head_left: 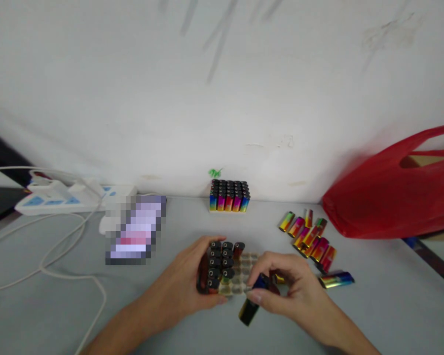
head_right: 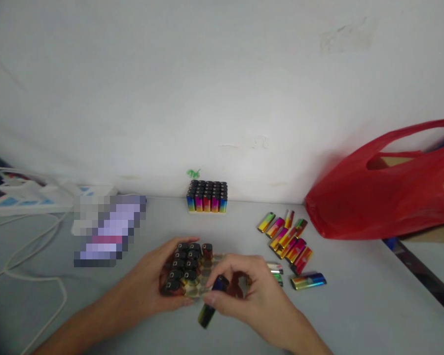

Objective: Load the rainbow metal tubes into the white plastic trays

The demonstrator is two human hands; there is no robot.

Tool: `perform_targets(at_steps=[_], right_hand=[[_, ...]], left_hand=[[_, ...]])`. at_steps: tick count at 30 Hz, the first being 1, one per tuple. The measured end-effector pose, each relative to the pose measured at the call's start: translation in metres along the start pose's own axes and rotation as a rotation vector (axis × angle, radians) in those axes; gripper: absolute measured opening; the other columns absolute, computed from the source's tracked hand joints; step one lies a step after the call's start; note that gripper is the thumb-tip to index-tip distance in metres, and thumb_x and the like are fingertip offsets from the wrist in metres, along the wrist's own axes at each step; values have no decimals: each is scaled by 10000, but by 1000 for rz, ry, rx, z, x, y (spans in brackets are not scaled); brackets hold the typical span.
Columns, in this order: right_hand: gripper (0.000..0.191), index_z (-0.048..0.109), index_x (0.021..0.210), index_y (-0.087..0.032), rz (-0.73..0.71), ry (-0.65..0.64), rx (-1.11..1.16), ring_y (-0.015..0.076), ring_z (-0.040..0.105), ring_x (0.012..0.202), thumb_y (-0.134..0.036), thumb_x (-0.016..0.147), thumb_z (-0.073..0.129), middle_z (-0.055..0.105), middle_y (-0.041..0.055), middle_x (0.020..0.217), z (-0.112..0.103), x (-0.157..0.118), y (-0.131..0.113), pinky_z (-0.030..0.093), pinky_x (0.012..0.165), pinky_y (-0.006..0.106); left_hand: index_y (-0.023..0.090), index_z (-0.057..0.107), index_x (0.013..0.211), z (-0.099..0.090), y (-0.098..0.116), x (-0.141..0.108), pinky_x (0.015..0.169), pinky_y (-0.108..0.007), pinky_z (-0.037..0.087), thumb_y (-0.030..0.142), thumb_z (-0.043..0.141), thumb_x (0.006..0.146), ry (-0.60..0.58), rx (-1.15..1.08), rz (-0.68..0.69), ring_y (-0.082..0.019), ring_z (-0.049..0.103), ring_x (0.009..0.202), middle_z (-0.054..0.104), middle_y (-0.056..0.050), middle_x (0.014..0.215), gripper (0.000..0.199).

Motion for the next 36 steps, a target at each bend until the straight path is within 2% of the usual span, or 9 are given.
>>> perform_targets(at_steps=[5,10,17,24,26,29,31,33,36], right_hand=[[122,834,975,-233,-55,-26,-55,144,636,719,-337,940,886,757,-11,836,5,2,-5,504,665,252],[128,850,1141,-284,-157,-68,-232,161,689,825,-328,1041,785,736,3,932,6,1,-16,563,758,270],[254,809,1292,-340,-255,-174,-315,168,722,1198,-224,1078,734,776,6,1284,15,-3,-22,573,1051,288],[142,740,1205,-280,-284,-90,-384,173,718,939,-239,1069,738,741,-3,1011,15,-6,-24,601,888,278],[170,718,1236,-294,-297,-70,-378,180,739,990,-238,1076,724,764,7,1080,15,-8,-22,610,930,282],[328,665,1385,-354,-334,-36,-402,202,737,1231,-223,1086,705,774,17,1326,17,-13,-20,580,1101,307],[385,638,1432,-380,-366,-4,-417,208,713,1309,-208,1092,692,766,9,1380,18,-15,-20,556,1154,321],[363,643,1414,-377,-386,24,-413,208,733,1240,-198,1099,670,783,6,1309,19,-15,-20,583,1099,321],[214,673,1275,-328,-346,78,-400,204,736,992,-209,1101,632,770,7,1100,14,-11,-20,610,879,318]], left_hand=[[340,511,1520,-1,2,2,1096,-428,612,342,970,810,-3,3,14,-319,759,1264,746,-38,1430,846],[319,499,1548,-1,0,2,1178,-479,564,245,960,776,-7,37,23,-350,711,1346,711,-74,1490,903],[311,495,1536,1,-1,2,1190,-473,560,300,950,805,-2,-25,32,-340,726,1334,729,-72,1478,861],[339,480,1551,1,-3,1,1154,-441,580,237,953,782,-1,-14,33,-323,733,1320,724,-48,1478,908],[329,486,1547,1,-1,1,1158,-445,576,247,947,791,-3,-16,40,-329,733,1320,725,-58,1479,890],[327,486,1544,1,0,2,1163,-450,572,250,939,809,-9,-37,36,-324,745,1301,733,-60,1471,867],[330,481,1545,1,0,2,1148,-448,581,224,938,800,-18,-43,26,-323,748,1298,731,-59,1476,881],[330,479,1547,2,-1,2,1166,-457,570,207,943,786,-30,-36,22,-327,736,1323,720,-60,1495,900],[341,483,1554,2,-2,1,1207,-468,542,210,961,780,-31,-43,7,-327,712,1366,700,-55,1525,919]])
Point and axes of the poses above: each hand's wrist, its own x-axis towards the middle knuckle, its own z-axis out of the palm, y = z × x, the point moved 6 cm from there along x, towards the middle knuckle
